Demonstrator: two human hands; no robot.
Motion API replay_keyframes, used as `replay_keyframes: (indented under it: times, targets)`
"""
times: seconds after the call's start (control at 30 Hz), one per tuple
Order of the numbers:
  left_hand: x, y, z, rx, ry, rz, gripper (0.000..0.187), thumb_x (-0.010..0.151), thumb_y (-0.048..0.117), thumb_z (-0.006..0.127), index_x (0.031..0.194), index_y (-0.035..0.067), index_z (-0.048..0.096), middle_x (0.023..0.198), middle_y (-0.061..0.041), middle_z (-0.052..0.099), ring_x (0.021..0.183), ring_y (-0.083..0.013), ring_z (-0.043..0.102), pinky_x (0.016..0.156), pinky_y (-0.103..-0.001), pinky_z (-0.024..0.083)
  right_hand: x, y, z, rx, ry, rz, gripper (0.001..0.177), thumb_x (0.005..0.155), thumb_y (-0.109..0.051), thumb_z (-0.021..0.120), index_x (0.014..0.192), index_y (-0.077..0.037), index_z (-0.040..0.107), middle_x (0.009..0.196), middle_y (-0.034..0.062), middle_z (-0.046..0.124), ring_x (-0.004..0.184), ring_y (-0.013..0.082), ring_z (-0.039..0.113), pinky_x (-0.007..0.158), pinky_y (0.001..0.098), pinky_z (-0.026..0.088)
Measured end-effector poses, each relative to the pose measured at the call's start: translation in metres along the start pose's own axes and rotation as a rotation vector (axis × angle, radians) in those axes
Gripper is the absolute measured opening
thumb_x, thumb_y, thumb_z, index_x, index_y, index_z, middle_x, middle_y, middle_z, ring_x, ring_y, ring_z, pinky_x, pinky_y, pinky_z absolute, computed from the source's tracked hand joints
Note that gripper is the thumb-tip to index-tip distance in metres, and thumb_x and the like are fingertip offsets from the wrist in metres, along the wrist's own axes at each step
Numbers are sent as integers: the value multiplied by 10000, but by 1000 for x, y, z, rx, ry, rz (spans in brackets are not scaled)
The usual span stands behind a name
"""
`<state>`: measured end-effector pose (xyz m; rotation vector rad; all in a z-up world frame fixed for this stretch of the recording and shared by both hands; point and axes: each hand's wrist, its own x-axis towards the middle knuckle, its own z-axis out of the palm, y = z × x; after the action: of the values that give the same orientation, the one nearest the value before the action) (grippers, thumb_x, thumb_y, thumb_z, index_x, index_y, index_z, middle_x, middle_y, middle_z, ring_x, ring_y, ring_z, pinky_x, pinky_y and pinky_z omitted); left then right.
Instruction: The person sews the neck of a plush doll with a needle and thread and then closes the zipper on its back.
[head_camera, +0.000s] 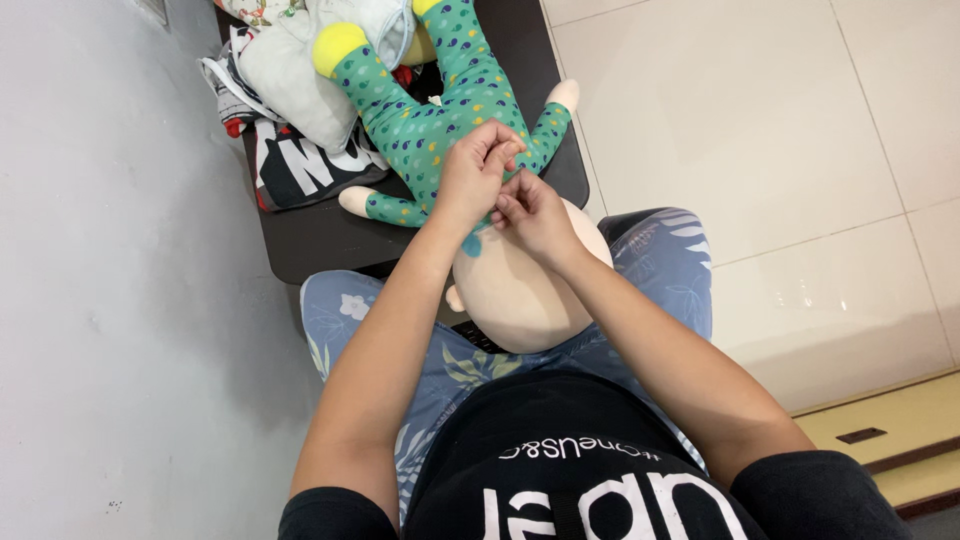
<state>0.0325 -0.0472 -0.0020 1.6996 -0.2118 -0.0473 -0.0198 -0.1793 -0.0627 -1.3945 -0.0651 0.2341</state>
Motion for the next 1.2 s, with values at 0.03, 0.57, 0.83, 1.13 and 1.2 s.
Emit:
replay_keyframes:
  times: [0.03, 0.57, 0.83, 1.13, 1.2]
  targets:
    - [2, -1, 0, -21, 3, -4, 73, 981, 74, 639, 939, 52, 696, 712, 26, 635, 627, -44, 552, 542, -240, 466, 1, 1, 0, -3, -18, -35, 85, 1071, 0, 568, 997, -13, 528, 908, 54, 616, 780, 89, 602, 728, 245, 544]
    - [-56, -8, -26, 280, 299, 147, 374, 997, 186, 676, 1293, -16, 568, 1253, -188, 655, 1111, -273, 669, 948, -381, 540, 11, -21, -34, 4, 74, 61, 54, 1036, -10, 582, 987, -19, 559, 886, 50, 661, 736, 86, 617, 709, 244, 562]
    - [-139, -94, 24, 84, 363, -497, 789, 922, 660, 578, 1275, -20, 390, 1171, -310, 628, 1085, -388, 655, 942, -430, 493, 9, -21, -34, -17, 140, 59, 78, 1061, -49, 584, 993, -52, 546, 844, 27, 632, 686, 70, 551, 639, 233, 492]
    - [-121, -50, 39, 368, 364, -362, 704, 966, 498, 625, 1299, -69, 376, 1158, -303, 580, 1098, -431, 625, 971, -456, 480, 22, -29, -43, 342, 170, -7, 62, 1052, -73, 603, 1011, -69, 557, 875, 43, 661, 706, 90, 591, 660, 246, 518]
    - [-121, -37, 39, 610, 508, 92, 563, 943, 320, 708, 1269, -59, 449, 1201, -252, 554, 1121, -442, 556, 975, -490, 435, 23, -32, -43, 283, 178, -2, 56, 1057, -77, 604, 1020, -68, 564, 888, 40, 663, 724, 85, 595, 677, 244, 526]
